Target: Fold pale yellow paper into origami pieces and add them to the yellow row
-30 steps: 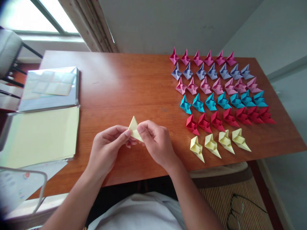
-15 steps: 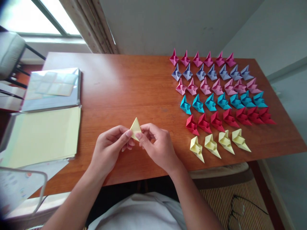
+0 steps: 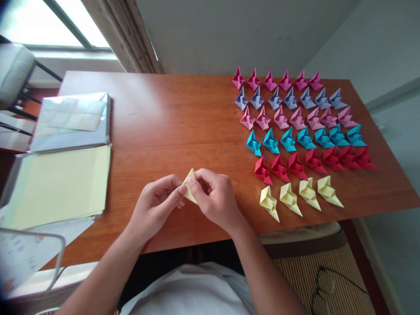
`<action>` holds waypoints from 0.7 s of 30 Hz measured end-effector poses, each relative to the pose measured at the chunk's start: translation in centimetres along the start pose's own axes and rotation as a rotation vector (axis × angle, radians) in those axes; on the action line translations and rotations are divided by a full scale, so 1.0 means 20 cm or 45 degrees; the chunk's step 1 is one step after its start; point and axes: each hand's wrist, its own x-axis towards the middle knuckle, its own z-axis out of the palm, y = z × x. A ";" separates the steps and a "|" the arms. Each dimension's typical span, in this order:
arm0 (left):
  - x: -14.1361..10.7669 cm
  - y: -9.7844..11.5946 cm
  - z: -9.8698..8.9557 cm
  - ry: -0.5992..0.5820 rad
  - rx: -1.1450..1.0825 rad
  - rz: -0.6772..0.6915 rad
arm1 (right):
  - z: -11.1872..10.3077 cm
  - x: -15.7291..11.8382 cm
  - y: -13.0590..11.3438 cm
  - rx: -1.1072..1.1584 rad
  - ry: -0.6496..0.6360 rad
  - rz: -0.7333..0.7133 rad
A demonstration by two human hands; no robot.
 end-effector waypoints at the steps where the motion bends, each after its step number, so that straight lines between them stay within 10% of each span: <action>1: 0.00 0.00 0.00 -0.004 -0.018 -0.002 | 0.00 0.00 0.00 0.015 -0.005 -0.012; 21: 0.01 0.00 0.01 0.096 -0.180 -0.050 | -0.05 -0.01 0.02 0.369 -0.067 0.087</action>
